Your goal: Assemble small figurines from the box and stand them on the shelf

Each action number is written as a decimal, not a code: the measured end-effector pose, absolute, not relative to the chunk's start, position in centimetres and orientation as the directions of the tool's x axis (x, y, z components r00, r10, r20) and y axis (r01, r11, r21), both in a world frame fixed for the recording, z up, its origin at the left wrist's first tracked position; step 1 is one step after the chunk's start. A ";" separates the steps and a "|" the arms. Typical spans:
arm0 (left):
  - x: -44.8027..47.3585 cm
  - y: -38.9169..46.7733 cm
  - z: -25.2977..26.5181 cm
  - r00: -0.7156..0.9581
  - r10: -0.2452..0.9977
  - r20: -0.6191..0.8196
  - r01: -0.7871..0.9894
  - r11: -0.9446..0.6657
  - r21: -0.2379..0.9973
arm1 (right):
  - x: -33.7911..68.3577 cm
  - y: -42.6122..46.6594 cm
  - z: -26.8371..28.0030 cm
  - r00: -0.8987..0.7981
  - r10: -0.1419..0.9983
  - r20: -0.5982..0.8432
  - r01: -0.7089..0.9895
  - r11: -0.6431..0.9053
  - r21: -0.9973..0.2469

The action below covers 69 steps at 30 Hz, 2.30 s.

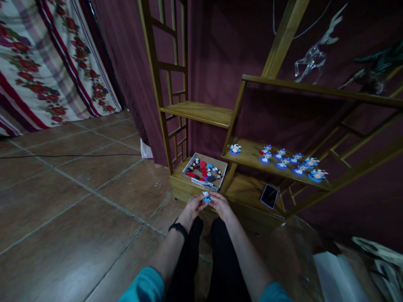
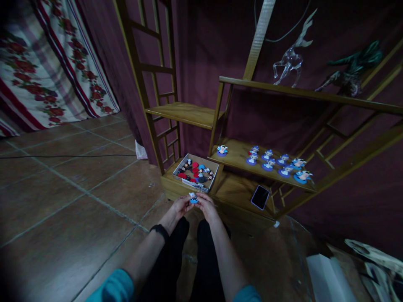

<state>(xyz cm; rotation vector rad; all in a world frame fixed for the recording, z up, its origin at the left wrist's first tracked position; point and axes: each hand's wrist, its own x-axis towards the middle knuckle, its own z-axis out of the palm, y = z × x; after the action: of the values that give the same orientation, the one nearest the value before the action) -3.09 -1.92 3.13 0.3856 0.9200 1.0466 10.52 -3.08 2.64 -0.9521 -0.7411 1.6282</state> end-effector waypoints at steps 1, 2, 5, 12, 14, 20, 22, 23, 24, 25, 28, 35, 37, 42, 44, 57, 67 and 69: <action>-3.0 -1.8 3.1 0.174 0.865 -0.470 -0.572 0.477 0.667 | 10.5 -3.1 2.6 -0.121 0.969 -0.215 -0.476 -0.246 -0.844; -3.0 -1.7 3.0 0.162 0.864 -0.476 -0.574 0.475 0.667 | 10.5 -3.1 2.6 -0.120 0.970 -0.213 -0.477 -0.244 -0.844; -2.9 -1.6 2.8 0.147 0.870 -0.470 -0.588 0.460 0.666 | 10.4 -2.9 2.5 -0.121 0.968 -0.221 -0.478 -0.252 -0.842; -3.0 -2.0 3.4 0.182 0.892 -0.413 -0.590 0.435 0.681 | 10.4 -2.3 2.0 -0.067 0.965 -0.255 -0.493 -0.254 -0.832; -3.0 -2.1 3.5 0.170 0.899 -0.404 -0.578 0.423 0.698 | 10.4 -2.3 2.0 -0.078 0.964 -0.253 -0.494 -0.258 -0.830; -2.8 -2.2 3.5 0.111 0.916 -0.385 -0.577 0.375 0.726 | 10.4 -2.4 1.9 -0.095 0.965 -0.243 -0.487 -0.258 -0.834; -2.6 -2.1 3.3 0.087 0.920 -0.383 -0.576 0.360 0.734 | 10.4 -2.4 1.8 -0.092 0.965 -0.246 -0.481 -0.259 -0.837; -2.5 -2.1 3.3 0.077 0.921 -0.382 -0.575 0.354 0.738 | 10.4 -2.4 1.8 -0.092 0.964 -0.249 -0.478 -0.262 -0.838; -2.5 -2.1 3.3 0.068 0.922 -0.380 -0.575 0.347 0.740 | 10.4 -2.3 1.7 -0.091 0.963 -0.252 -0.477 -0.264 -0.838; -2.4 -2.1 3.3 0.065 0.924 -0.378 -0.578 0.344 0.740 | 10.4 -2.3 1.7 -0.090 0.963 -0.254 -0.479 -0.265 -0.837; -2.5 -2.3 3.3 0.096 0.925 -0.368 -0.594 0.349 0.725 | 10.4 -2.3 1.8 -0.084 0.965 -0.249 -0.493 -0.257 -0.831; -2.6 -2.5 3.3 0.108 0.931 -0.349 -0.571 0.345 0.745 | 10.2 -2.6 2.3 -0.096 0.968 -0.232 -0.482 -0.250 -0.840; -2.5 -2.5 3.2 0.095 0.933 -0.348 -0.561 0.339 0.755 | 10.2 -2.6 2.4 -0.088 0.968 -0.234 -0.470 -0.247 -0.847; -2.1 -2.3 3.0 0.045 0.943 -0.330 -0.548 0.299 0.781 | 9.9 -2.6 2.4 -0.065 0.973 -0.221 -0.463 -0.226 -0.857; -2.0 -2.3 3.0 0.019 0.946 -0.324 -0.536 0.283 0.795 | 9.8 -2.6 2.3 -0.060 0.974 -0.220 -0.461 -0.223 -0.859; -2.5 -2.6 3.6 0.029 0.932 -0.362 -0.616 0.302 0.728 | 10.1 -2.9 2.8 -0.089 0.972 -0.215 -0.505 -0.231 -0.832; -3.2 -2.7 4.0 0.134 0.922 -0.364 -0.600 0.368 0.710 | 10.4 -3.6 3.9 -0.061 0.986 -0.155 -0.468 -0.165 -0.868; -3.1 -2.7 4.0 0.133 0.924 -0.357 -0.594 0.363 0.718 | 10.5 -3.6 3.9 -0.040 0.986 -0.161 -0.465 -0.161 -0.871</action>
<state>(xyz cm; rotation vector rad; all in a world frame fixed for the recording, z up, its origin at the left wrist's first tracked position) -3.13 -2.74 4.03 0.4589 0.8779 1.1582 10.47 -3.64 3.92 -0.9537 -0.7579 1.5195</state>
